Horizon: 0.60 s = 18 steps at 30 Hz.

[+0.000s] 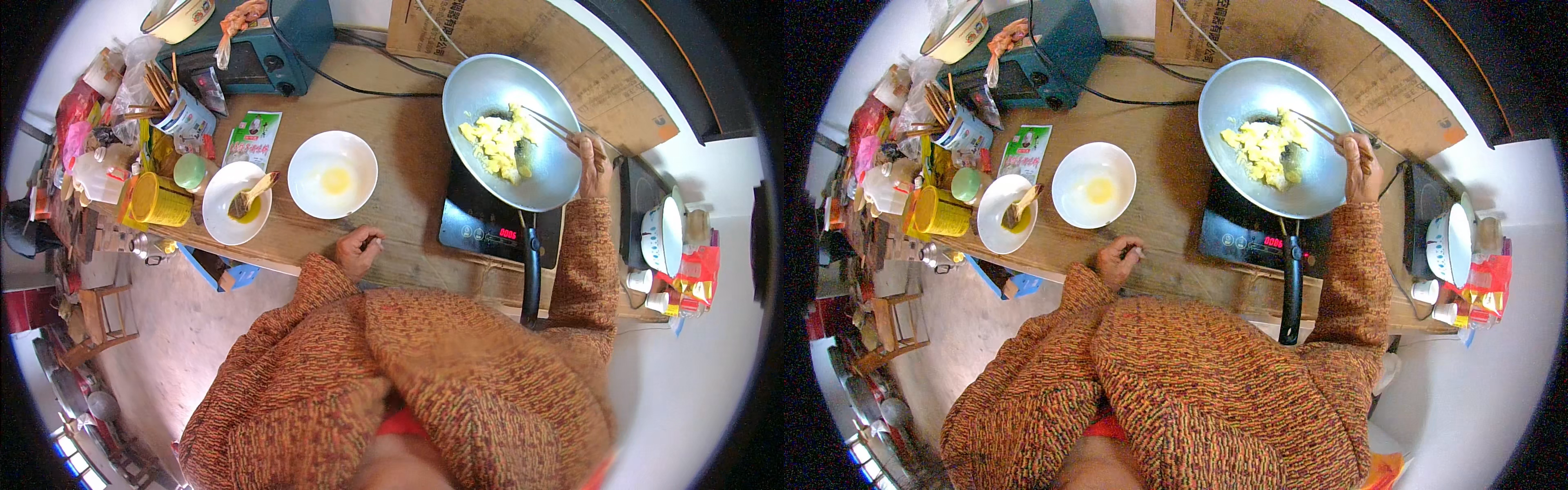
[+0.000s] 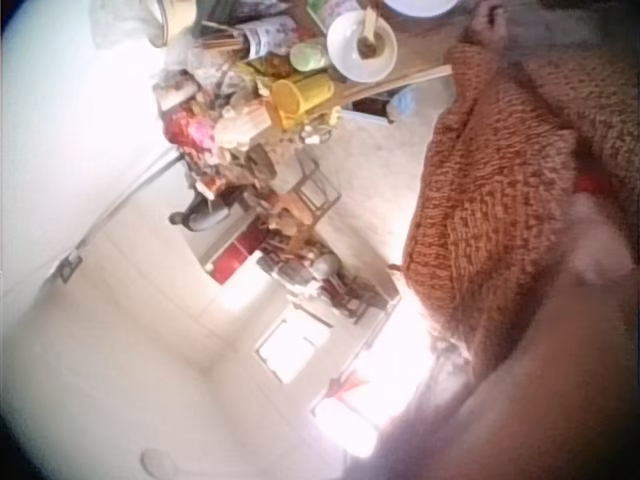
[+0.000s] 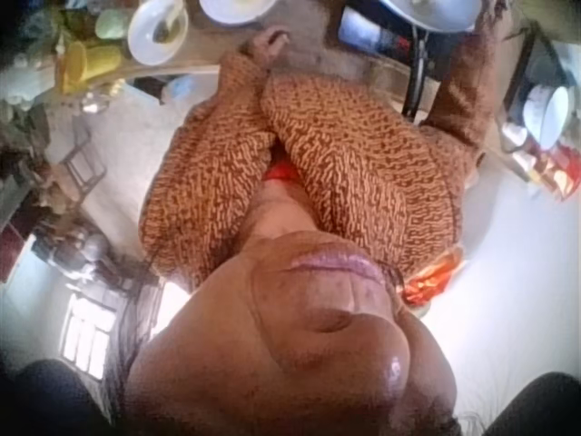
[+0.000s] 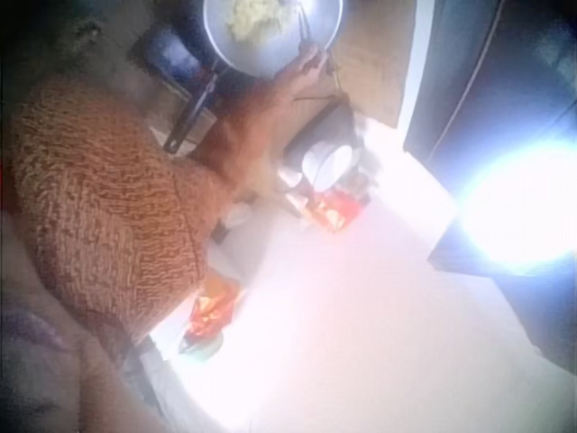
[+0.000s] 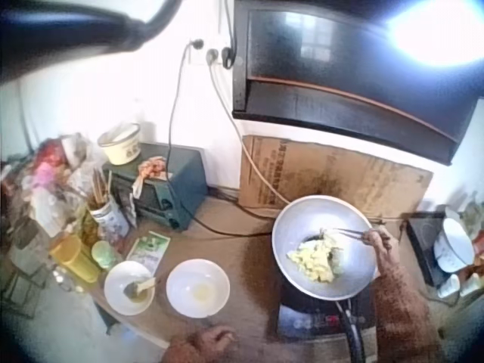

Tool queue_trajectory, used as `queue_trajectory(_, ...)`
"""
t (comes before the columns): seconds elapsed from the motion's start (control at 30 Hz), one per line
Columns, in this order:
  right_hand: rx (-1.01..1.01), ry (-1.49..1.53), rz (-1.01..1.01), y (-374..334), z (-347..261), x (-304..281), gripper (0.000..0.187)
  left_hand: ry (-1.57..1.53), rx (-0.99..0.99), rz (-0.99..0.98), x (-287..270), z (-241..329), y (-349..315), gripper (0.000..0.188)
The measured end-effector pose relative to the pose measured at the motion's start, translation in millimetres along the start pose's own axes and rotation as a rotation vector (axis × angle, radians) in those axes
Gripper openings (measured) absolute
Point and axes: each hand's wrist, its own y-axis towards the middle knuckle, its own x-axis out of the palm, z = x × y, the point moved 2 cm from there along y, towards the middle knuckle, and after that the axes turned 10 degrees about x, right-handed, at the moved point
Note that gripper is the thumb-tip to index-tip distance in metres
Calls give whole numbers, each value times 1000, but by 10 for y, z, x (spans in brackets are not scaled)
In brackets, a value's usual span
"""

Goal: The person scrambles eggs in a wok on an induction cooktop using chopsticks. After the eggs are cooked, the person transfers them from the wok into a white bowl and places the bowl on a dining table.

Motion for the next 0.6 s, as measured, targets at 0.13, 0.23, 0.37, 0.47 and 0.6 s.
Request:
queue_trajectory(0.13, 31, -35, 70, 52, 379, 27, 29, 36, 28, -38, 10, -6, 26, 11)
queue_trajectory(0.23, 7, -138, -35, -97, 261, 215, 29, 55, 32, -17, -12, 53, 40, 12)
queue_trajectory(0.37, -11, -9, -48, -239, 127, 121, 28, 28, 43, -2, -4, -92, -8, 13)
queue_trajectory(0.47, 33, -19, 35, -290, 1, -4, 30, 35, 62, -4, -5, -116, -7, 13)
queue_trajectory(0.6, 104, -121, 16, -457, 111, 62, 33, 30, 40, 5, 10, 32, 17, 13)
